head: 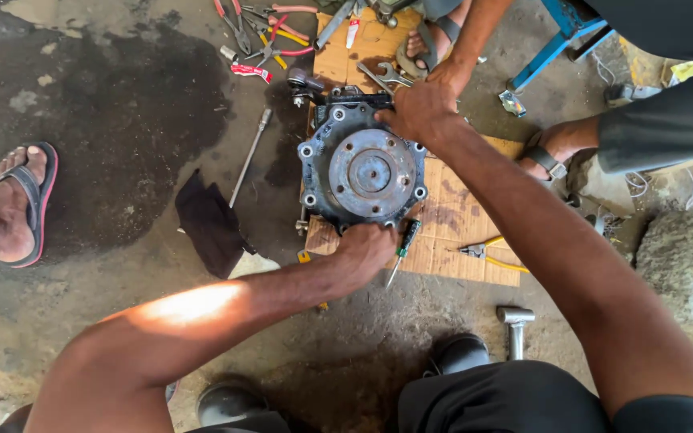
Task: The person kneels on the workshop floor and works on a differential gearbox housing placed on cardboard. They strike a drift punch with a hammer to drive components out of the housing, reposition the housing, and use a long socket wrench on its fasteners while another person steadies the assembly.
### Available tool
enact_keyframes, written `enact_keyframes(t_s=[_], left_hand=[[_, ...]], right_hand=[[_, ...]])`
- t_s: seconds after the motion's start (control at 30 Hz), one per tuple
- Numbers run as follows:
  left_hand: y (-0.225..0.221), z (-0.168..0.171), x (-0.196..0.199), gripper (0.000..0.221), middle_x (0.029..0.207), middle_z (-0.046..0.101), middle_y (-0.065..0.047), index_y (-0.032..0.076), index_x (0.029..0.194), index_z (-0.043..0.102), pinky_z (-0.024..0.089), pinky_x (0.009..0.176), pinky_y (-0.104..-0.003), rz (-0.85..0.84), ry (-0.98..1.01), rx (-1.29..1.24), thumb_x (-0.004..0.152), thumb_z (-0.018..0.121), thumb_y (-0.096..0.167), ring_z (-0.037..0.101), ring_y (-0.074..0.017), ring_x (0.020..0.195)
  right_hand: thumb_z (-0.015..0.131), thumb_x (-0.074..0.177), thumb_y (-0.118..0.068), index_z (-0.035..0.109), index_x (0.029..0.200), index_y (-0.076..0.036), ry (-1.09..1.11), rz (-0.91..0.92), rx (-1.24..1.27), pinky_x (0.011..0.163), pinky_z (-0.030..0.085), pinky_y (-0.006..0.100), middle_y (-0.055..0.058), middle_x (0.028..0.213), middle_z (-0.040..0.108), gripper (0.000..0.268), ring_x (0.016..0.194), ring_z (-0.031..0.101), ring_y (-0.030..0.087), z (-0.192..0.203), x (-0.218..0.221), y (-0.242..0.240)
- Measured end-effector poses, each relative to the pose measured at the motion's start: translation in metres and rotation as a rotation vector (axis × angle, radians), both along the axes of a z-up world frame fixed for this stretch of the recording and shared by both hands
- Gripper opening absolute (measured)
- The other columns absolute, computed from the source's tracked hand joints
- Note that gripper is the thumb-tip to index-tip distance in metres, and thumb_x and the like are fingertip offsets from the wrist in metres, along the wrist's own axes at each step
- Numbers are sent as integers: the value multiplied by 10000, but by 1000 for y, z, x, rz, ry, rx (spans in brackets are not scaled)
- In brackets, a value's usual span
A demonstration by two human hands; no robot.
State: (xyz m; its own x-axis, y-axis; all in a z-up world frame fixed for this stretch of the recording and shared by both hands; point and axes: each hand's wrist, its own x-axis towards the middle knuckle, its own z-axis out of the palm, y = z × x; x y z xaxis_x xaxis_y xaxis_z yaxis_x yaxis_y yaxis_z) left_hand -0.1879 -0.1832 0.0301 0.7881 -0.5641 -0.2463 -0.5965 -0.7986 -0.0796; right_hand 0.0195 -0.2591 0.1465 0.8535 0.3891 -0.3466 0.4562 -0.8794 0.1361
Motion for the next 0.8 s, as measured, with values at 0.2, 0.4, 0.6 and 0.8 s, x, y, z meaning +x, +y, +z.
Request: enact_keyframes(t_s=[0.2, 0.4, 0.6, 0.8], left_hand=[[5, -42, 11, 504, 687, 637, -77, -181, 1360, 521, 455, 369, -245, -103, -102, 79, 861, 587, -139, 598, -90, 475], [8, -21, 6, 509, 645, 651, -97, -109, 1293, 564, 483, 353, -267, -9, -187, 0, 794, 656, -69, 624, -121, 459], [11, -57, 18, 110, 739, 696, -109, -29, 975, 733, 499, 483, -330, 62, 59, -74, 907, 651, -5, 593, -143, 571], [2, -39, 3, 426, 641, 659, -62, -37, 1193, 643, 468, 349, -261, -2, -291, 70, 773, 699, -3, 581, -87, 440]], right_hand=[[562, 1039, -513, 738, 1093, 7, -35, 36, 110, 858, 571, 489, 244, 988, 750, 552, 954, 742, 372, 28, -8, 3], [572, 1009, -492, 706, 1147, -15, -18, 75, 164, 889, 566, 515, 218, 1064, 736, 514, 1013, 725, 355, 47, -22, 15], [591, 992, -464, 710, 1168, -48, 17, 120, 186, 908, 549, 535, 208, 1120, 725, 467, 1067, 705, 375, 37, -25, 21], [608, 963, -481, 741, 1141, -123, 100, 65, 214, 937, 536, 528, 179, 1127, 728, 422, 1095, 692, 369, 42, -36, 27]])
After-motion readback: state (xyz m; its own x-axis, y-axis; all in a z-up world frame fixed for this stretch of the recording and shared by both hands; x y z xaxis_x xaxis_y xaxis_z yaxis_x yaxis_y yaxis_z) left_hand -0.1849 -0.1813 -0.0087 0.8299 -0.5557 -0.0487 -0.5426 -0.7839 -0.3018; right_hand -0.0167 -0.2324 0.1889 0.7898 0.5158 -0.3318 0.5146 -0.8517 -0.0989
